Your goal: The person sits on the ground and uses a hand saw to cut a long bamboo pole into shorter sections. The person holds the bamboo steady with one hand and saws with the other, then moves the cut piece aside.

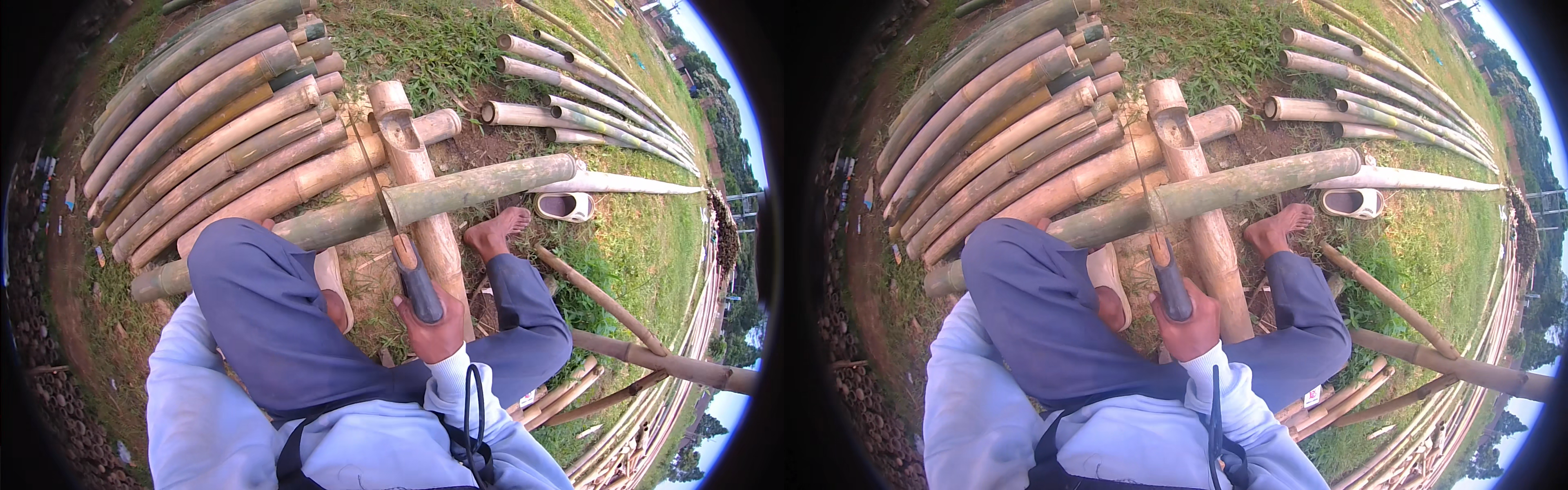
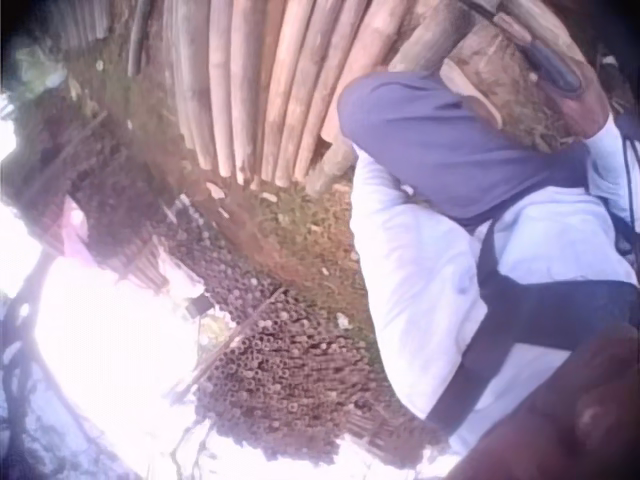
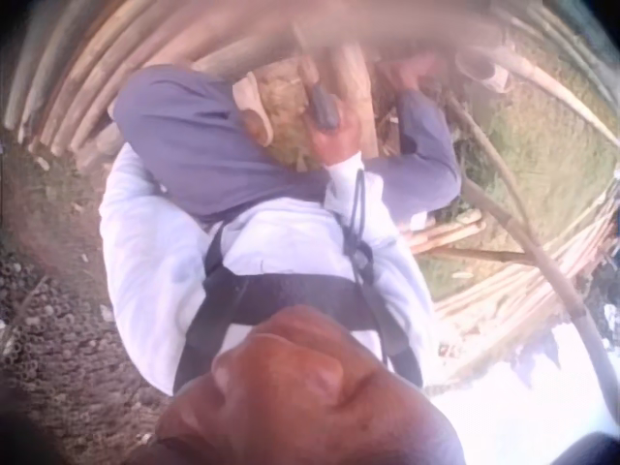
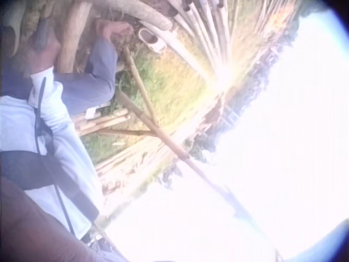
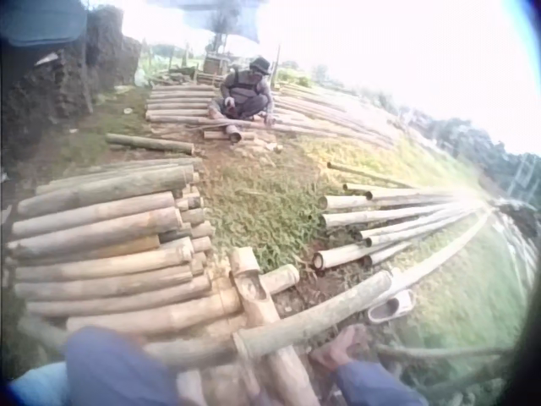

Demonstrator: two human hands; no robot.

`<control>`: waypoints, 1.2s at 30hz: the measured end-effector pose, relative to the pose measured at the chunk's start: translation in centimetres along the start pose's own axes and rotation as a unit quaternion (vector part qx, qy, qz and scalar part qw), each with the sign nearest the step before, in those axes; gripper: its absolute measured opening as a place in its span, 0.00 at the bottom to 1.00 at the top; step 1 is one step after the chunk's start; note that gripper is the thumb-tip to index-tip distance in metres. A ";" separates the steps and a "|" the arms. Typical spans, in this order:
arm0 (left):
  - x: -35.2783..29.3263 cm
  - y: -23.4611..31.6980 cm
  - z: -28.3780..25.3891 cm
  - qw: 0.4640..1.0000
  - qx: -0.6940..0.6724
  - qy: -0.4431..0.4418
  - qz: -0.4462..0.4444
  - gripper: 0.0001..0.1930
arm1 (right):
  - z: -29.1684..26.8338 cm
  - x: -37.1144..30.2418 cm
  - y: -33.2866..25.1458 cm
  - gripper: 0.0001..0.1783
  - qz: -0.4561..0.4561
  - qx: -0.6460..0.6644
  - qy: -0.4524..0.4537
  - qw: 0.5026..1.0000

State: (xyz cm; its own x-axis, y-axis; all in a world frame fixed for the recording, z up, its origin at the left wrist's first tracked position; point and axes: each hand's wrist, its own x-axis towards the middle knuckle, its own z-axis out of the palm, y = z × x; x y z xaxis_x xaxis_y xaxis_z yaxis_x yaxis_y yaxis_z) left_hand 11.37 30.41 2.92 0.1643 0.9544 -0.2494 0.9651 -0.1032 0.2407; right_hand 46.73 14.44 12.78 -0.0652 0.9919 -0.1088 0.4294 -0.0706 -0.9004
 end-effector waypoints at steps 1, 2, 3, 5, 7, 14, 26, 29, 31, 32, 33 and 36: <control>-0.6 0.2 0.4 1.000 -0.002 -0.002 0.003 0.27 | -0.5 -0.7 -1.3 0.13 0.012 0.000 0.000 1.000; -1.2 0.2 0.4 1.000 -0.004 0.000 0.005 0.27 | -1.3 -1.7 -2.5 0.13 0.023 0.000 0.000 1.000; -2.1 0.1 0.4 1.000 -0.005 0.004 0.002 0.27 | -2.2 -2.1 -3.4 0.14 0.027 -0.002 -0.002 1.000; -3.4 -0.5 1.8 1.000 -0.023 -0.002 -0.009 0.27 | -4.3 -3.4 -4.7 0.14 -0.019 -0.037 0.003 0.999; -4.2 -1.1 1.8 0.999 -0.032 0.009 -0.007 0.27 | -5.9 -4.0 -7.4 0.13 -0.060 -0.073 0.025 0.995; -6.3 -1.3 2.8 0.997 -0.067 0.028 0.007 0.27 | -5.8 -5.6 -2.0 0.10 -0.009 -0.008 0.063 0.998; -8.9 -1.7 6.5 0.991 0.005 0.129 -0.032 0.28 | -5.0 -7.1 1.5 0.10 0.023 -0.024 0.026 0.999; -8.4 -1.9 7.3 0.990 0.018 0.135 -0.034 0.29 | -5.4 -7.4 2.1 0.10 0.016 -0.026 0.021 0.999; -7.7 -2.6 7.1 0.995 0.041 0.073 -0.046 0.28 | -5.5 -7.5 1.8 0.10 0.015 -0.026 0.013 0.999; -7.2 -3.1 7.0 0.996 0.052 0.042 -0.052 0.28 | -5.5 -7.7 1.3 0.10 0.026 -0.027 0.008 0.999; -6.9 -3.4 6.9 0.997 0.049 0.037 -0.055 0.25 | -5.5 -7.8 1.0 0.11 0.036 -0.029 0.003 0.999; -5.9 -3.7 7.0 0.997 0.034 0.032 -0.065 0.21 | -5.4 -8.2 1.3 0.12 0.034 -0.031 -0.003 0.999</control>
State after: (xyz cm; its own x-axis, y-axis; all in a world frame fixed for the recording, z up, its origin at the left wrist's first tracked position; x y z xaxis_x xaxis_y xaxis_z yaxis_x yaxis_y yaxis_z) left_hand 8.22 23.23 -3.07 0.0250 0.9766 -0.2136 0.9893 0.0065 0.1457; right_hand 52.66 6.76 14.76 -0.0390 0.9844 -0.1715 0.4884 -0.1310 -0.8627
